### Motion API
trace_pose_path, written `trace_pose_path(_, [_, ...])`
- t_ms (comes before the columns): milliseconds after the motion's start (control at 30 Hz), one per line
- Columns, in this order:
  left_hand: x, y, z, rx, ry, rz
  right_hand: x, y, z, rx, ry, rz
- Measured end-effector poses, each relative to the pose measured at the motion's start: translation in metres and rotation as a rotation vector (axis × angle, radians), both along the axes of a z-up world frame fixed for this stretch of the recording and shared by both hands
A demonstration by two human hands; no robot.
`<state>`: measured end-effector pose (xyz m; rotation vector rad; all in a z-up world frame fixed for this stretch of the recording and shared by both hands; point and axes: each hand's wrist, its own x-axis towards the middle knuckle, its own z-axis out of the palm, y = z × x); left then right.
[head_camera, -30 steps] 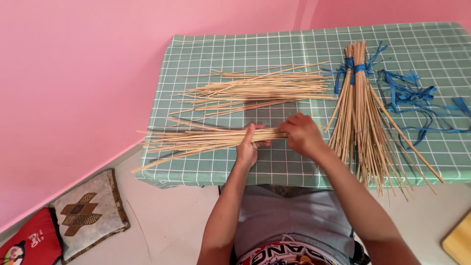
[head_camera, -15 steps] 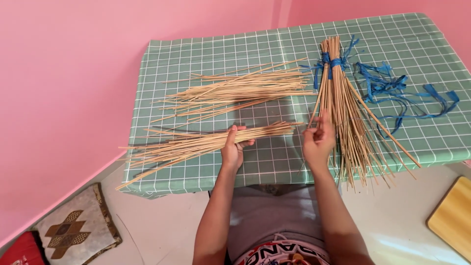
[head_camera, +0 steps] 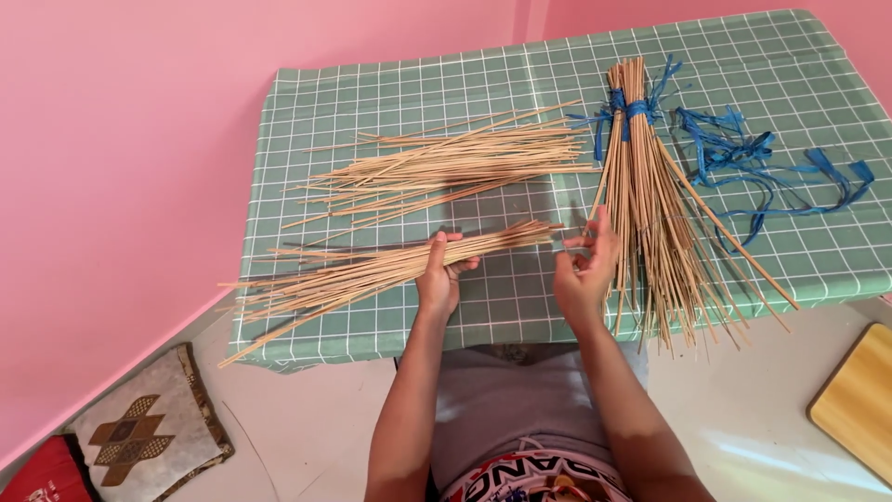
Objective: Gathering thin bamboo sticks into bundles and tying them together with plastic ribbons.
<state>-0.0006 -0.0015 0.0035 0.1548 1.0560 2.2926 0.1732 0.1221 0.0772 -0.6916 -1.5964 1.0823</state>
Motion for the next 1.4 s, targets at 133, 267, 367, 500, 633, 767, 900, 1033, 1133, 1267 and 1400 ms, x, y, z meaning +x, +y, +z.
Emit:
trace_pose_path(133, [0.001, 0.0, 0.003, 0.011, -0.014, 0.021, 0.0, -0.002, -0.003, -0.057, 0.067, 0.063])
trace_pose_path(267, [0.0, 0.0, 0.003, -0.006, 0.024, 0.005, -0.002, 0.001, -0.006, -0.027, 0.062, 0.02])
trace_pose_path(367, [0.002, 0.0, 0.007, -0.011, 0.015, 0.008, -0.002, 0.002, -0.011, -0.031, 0.061, 0.014])
trace_pose_path(500, [0.002, 0.001, 0.007, -0.011, 0.02, 0.002, -0.004, -0.001, -0.01, -0.102, 0.162, 0.143])
trace_pose_path(633, [0.003, -0.001, 0.009, -0.014, 0.023, 0.004, -0.004, -0.004, -0.001, -0.082, 0.122, 0.094])
trace_pose_path(767, [0.002, -0.001, 0.01, -0.007, 0.007, 0.004, -0.001, 0.011, -0.006, 0.014, 0.041, 0.025])
trace_pose_path(900, [0.001, 0.0, 0.004, 0.0, 0.011, 0.001, 0.0, 0.021, 0.012, 0.252, -0.08, -0.13])
trace_pose_path(1033, [0.001, 0.002, 0.003, -0.009, 0.022, -0.009, -0.009, 0.02, 0.05, 0.258, -0.048, -0.03])
trace_pose_path(1133, [0.001, 0.002, 0.004, -0.02, 0.02, -0.014, -0.023, -0.002, 0.088, 0.164, 0.001, 0.118])
trace_pose_path(1267, [0.001, 0.002, 0.001, -0.015, 0.023, -0.019, -0.035, -0.022, 0.129, 0.199, 0.059, 0.258])
trace_pose_path(1400, [0.001, 0.0, 0.004, -0.018, 0.023, -0.017, -0.038, -0.033, 0.147, 0.163, 0.096, 0.349])
